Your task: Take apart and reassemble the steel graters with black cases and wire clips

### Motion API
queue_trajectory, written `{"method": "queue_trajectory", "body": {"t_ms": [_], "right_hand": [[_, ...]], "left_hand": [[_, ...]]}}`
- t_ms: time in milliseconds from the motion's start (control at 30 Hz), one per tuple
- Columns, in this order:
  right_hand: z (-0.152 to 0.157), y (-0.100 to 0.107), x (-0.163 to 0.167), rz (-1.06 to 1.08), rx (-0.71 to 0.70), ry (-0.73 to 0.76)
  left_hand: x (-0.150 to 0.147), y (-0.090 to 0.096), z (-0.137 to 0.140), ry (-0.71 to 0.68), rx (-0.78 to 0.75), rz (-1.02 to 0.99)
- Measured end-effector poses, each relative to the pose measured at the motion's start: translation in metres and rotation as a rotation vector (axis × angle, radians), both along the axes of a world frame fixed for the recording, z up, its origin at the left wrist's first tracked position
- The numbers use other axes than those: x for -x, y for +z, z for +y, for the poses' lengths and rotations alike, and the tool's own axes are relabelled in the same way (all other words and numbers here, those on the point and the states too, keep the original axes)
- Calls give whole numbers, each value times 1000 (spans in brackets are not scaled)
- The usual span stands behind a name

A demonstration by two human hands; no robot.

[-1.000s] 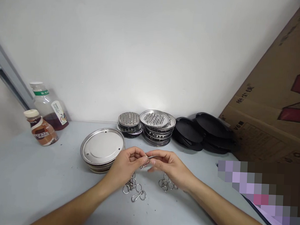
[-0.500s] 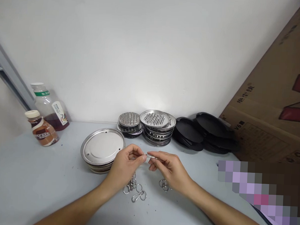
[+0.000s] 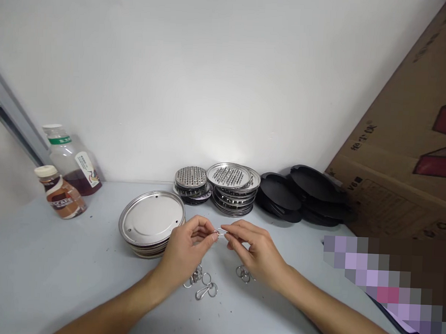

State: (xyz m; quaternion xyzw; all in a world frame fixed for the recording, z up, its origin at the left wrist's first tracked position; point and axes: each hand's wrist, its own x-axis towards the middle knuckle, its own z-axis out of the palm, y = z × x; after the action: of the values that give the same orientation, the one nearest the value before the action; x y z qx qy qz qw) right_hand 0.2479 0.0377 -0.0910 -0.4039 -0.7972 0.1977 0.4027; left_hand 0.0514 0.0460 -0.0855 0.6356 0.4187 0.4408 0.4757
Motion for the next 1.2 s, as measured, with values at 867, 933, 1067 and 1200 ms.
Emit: {"method": "queue_trajectory", "body": {"t_ms": [867,933,1067,1200], "right_hand": [[-1,-8,22,-23,-126,-210],[1,-9,22,40,-68,-201],[7,-7,23,376,252,-149],[9,0,20,797,743,84]], "left_hand": [[-6,-6,6,212,-380,254],[-7,-8,7,203,-396,266],[-8,-7,8,185,-413,245],[-7,-4,8,152,-348,204]]}}
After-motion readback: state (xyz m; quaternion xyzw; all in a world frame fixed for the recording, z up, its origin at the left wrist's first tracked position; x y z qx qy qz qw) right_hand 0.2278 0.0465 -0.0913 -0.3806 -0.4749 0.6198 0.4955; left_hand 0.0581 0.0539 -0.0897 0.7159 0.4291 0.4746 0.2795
